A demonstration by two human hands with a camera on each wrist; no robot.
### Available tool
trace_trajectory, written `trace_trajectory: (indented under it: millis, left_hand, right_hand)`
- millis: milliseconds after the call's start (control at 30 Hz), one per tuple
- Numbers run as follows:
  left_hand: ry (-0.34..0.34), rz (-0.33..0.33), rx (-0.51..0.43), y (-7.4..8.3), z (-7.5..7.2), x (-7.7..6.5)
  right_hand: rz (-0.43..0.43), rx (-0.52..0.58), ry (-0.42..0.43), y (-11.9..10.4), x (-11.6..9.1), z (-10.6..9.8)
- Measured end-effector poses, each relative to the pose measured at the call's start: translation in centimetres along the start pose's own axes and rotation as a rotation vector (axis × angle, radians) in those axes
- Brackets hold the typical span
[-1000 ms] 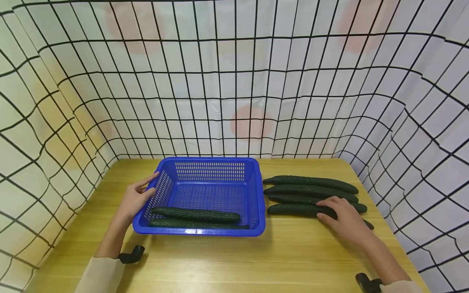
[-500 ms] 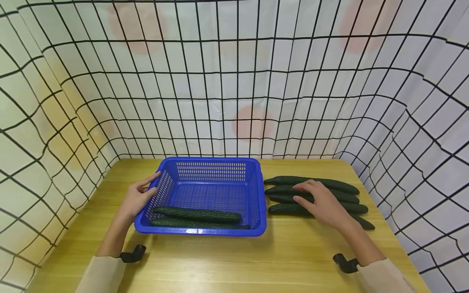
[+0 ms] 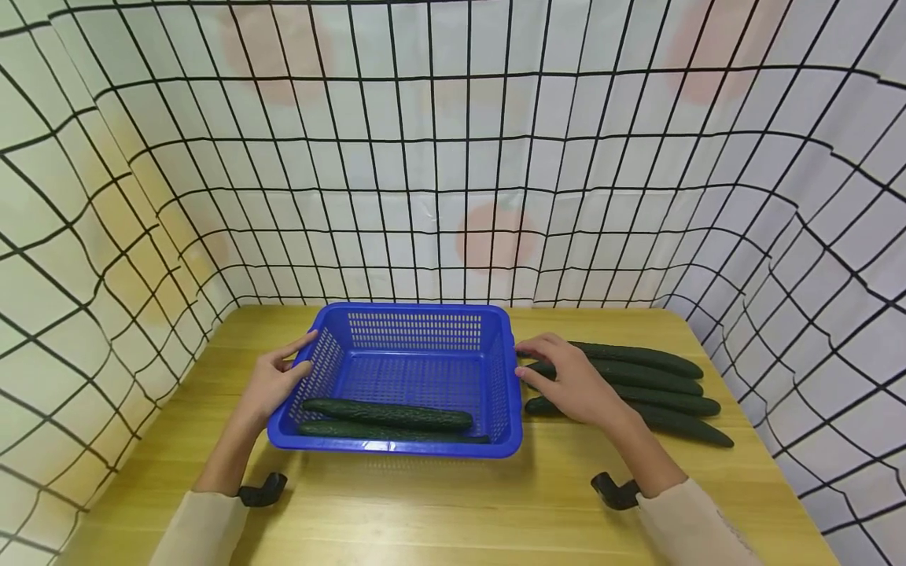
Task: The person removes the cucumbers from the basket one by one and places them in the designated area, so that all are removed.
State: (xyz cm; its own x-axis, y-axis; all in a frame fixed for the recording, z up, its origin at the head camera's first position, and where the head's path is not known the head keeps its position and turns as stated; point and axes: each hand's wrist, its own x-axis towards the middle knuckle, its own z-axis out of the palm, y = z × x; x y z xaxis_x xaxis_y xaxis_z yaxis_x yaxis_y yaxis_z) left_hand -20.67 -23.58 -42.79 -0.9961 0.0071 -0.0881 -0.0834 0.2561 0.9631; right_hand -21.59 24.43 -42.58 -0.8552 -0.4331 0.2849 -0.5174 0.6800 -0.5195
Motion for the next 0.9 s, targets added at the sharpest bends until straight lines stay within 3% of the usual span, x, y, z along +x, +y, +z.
trace_trajectory:
  millis: [367, 900]
  left_hand:
    - [0.003, 0.0, -0.013, 0.3, 0.1, -0.1]
    - [0.001, 0.0, -0.01, 0.3, 0.0, -0.2]
  right_hand:
    - [-0.049, 0.09, -0.115, -4.7, 3.2, 2.2]
    - [-0.111, 0.134, -0.262, -8.7, 6.0, 7.8]
